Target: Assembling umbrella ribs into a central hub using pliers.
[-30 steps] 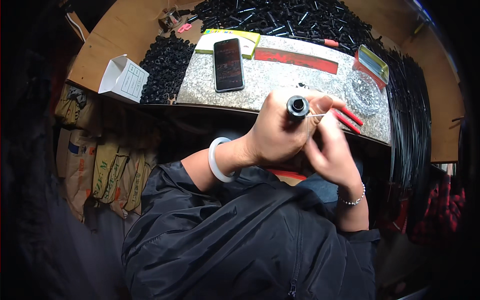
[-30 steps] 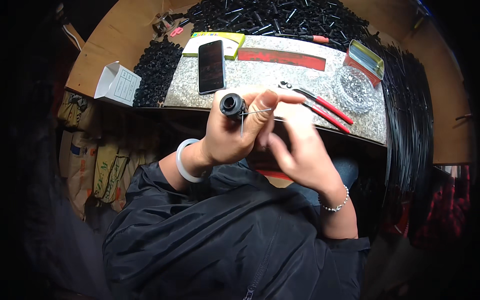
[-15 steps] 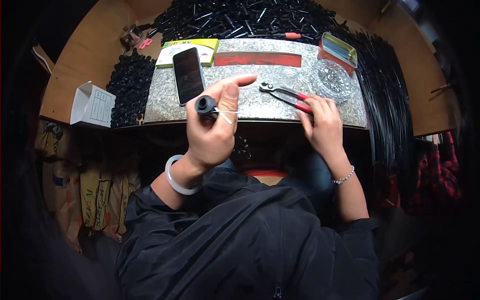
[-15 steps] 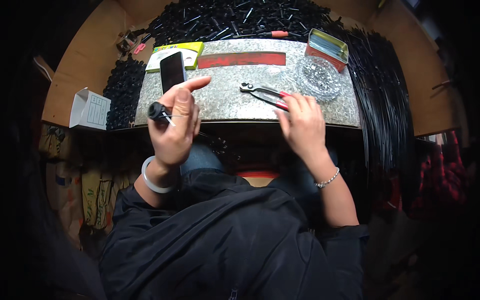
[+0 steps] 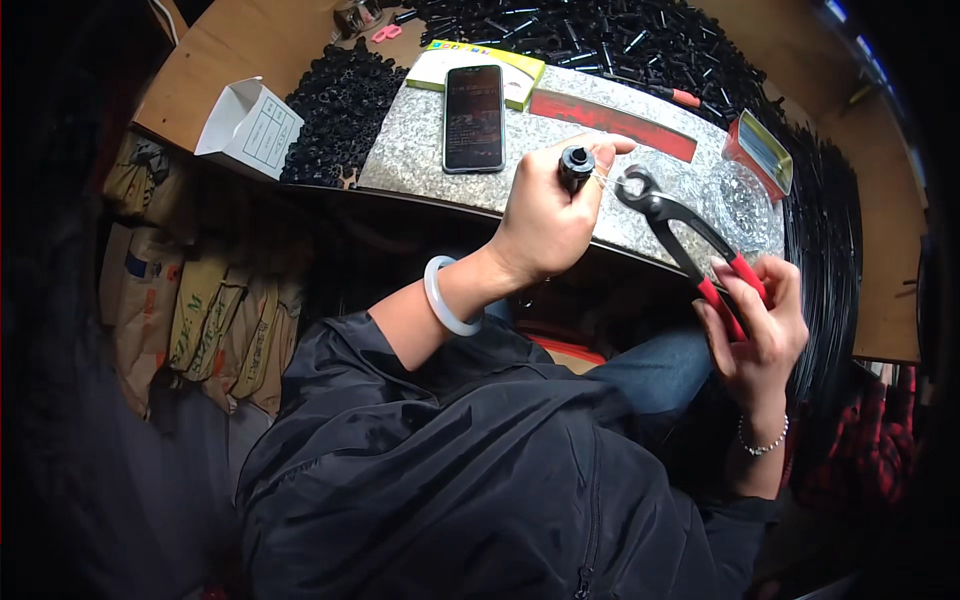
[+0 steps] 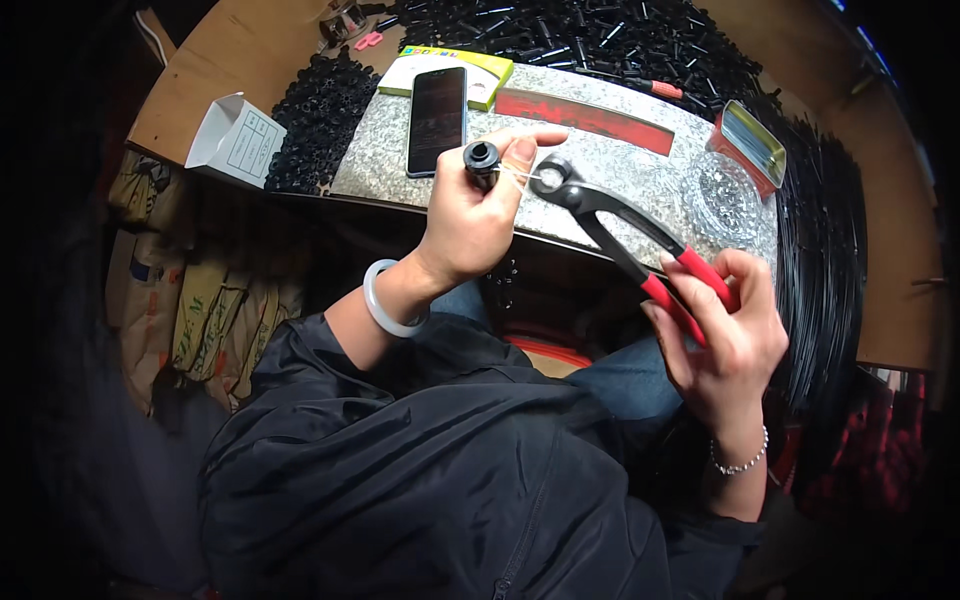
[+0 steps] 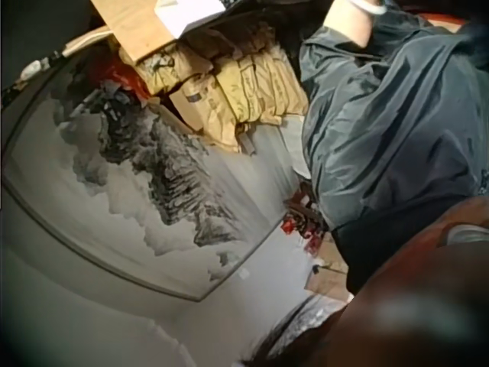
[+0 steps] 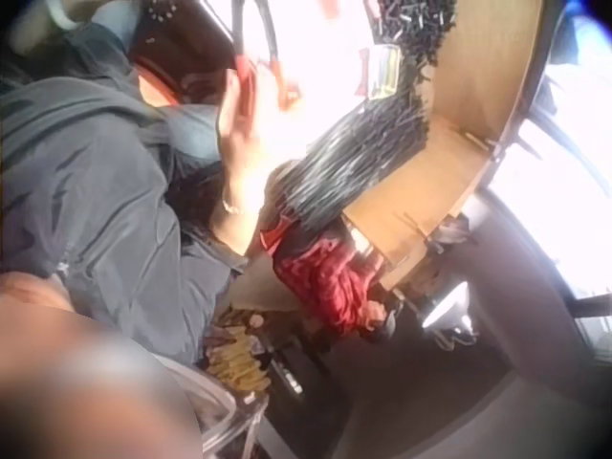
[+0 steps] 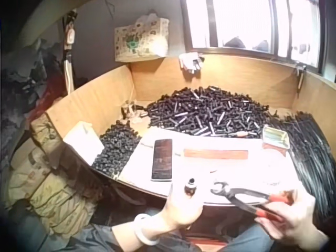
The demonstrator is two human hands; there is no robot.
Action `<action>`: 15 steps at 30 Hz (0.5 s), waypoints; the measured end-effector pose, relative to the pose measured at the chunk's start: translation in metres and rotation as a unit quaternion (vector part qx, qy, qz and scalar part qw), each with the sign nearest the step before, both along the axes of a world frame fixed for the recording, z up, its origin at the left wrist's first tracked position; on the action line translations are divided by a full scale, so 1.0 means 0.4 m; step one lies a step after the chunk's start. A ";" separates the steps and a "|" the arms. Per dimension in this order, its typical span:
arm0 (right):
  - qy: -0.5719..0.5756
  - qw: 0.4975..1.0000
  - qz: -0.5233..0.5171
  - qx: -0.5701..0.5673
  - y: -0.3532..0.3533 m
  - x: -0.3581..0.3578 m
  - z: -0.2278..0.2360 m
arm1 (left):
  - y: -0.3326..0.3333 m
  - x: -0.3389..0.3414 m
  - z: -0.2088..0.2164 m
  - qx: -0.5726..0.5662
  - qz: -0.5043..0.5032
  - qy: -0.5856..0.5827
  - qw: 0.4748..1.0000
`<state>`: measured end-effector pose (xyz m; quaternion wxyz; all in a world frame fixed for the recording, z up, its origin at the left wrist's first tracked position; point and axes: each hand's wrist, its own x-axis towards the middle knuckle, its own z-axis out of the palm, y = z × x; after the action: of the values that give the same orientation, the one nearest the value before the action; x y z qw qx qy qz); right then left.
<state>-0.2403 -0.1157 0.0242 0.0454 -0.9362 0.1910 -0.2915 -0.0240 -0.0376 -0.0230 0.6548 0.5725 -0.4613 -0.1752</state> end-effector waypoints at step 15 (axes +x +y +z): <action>0.069 0.982 0.025 -0.176 0.027 -0.025 0.033 | -0.031 -0.020 -0.021 -0.023 -0.005 0.016 1.000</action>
<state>-0.2502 -0.1047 0.0373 -0.1261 -0.9519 0.1162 -0.2538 -0.0321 -0.0502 -0.0312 0.6746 0.5519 -0.4572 -0.1768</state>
